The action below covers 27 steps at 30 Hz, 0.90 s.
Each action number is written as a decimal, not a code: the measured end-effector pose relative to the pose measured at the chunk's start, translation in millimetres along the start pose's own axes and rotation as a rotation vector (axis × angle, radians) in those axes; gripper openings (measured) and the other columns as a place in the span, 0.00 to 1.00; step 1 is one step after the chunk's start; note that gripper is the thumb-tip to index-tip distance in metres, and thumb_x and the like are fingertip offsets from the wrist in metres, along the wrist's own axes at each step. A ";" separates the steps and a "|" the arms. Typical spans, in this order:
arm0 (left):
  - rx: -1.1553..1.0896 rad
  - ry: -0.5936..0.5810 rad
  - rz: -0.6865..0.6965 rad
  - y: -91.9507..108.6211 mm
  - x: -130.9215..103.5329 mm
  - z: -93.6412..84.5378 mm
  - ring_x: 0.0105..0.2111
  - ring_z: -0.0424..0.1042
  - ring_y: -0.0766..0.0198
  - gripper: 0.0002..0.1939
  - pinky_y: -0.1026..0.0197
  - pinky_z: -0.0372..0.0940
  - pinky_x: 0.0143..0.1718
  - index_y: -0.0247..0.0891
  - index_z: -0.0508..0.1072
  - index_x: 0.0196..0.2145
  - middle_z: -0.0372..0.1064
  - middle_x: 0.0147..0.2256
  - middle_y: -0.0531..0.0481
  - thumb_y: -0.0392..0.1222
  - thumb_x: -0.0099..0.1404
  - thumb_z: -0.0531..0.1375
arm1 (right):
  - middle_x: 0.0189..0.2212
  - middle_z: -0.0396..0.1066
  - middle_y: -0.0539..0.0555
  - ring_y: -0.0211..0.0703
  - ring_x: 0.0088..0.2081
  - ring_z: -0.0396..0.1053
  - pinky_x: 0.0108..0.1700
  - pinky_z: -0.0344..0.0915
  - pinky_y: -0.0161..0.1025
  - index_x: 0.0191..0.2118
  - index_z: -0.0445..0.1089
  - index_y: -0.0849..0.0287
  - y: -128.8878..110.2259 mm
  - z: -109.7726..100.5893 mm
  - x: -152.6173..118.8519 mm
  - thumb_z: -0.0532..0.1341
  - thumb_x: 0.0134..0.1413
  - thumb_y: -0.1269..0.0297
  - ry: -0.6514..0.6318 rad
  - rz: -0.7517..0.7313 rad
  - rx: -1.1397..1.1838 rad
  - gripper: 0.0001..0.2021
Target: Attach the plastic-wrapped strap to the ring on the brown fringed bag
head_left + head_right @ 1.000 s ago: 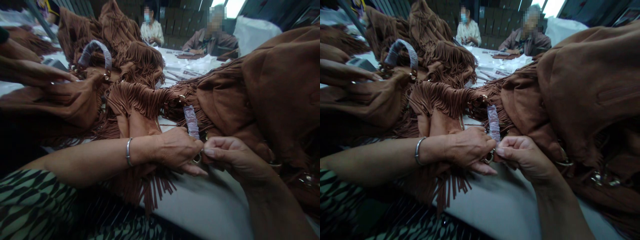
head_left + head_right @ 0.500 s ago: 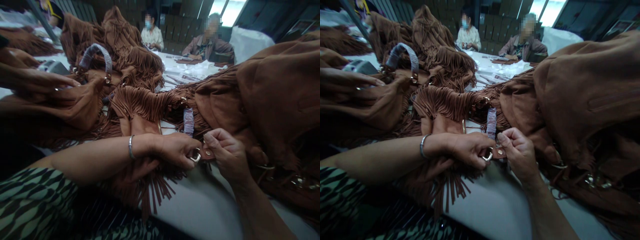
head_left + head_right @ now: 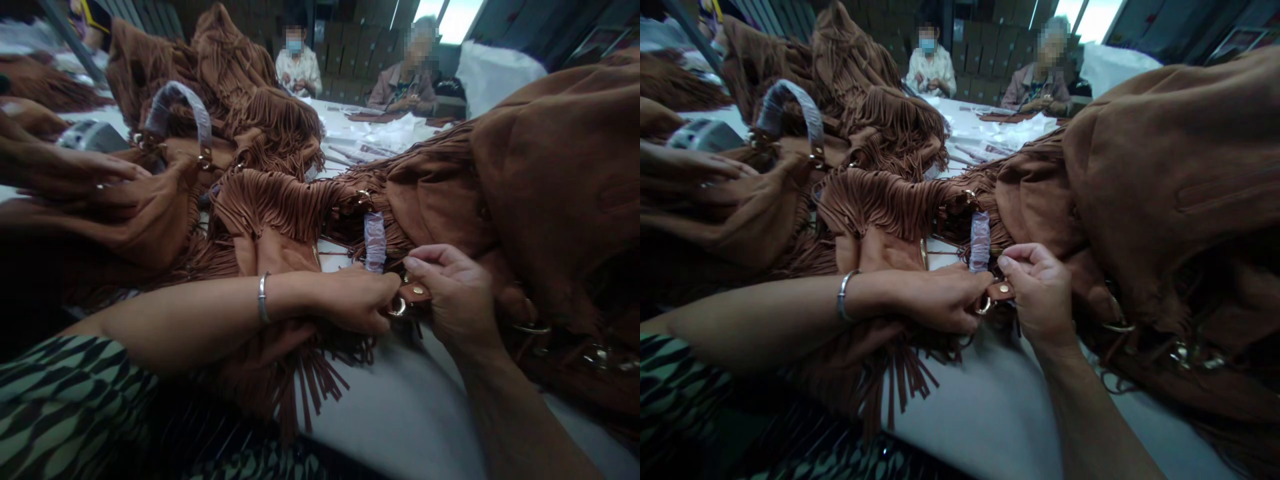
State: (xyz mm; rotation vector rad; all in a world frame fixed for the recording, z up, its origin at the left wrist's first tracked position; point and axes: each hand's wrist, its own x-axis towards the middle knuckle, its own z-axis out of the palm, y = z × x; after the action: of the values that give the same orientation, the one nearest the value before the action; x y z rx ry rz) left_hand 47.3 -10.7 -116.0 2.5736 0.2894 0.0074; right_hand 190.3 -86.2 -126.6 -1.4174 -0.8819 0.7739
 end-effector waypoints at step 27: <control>0.101 -0.046 0.172 2.0 -2.5 2.6 0.26 0.63 0.65 0.06 0.59 0.56 0.36 0.38 0.67 0.30 0.66 0.26 0.55 0.40 0.55 0.60 | 0.16 0.65 0.45 0.29 0.14 0.57 0.15 0.52 0.27 0.29 0.67 0.61 7.0 -3.1 0.3 0.66 0.41 0.65 -0.180 0.018 -0.111 0.09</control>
State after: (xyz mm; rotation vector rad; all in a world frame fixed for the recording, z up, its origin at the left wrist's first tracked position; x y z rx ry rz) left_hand 45.5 -14.3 -117.0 2.6869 0.0512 -0.0029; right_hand 193.6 -87.3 -133.5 -1.4709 -1.0659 0.8873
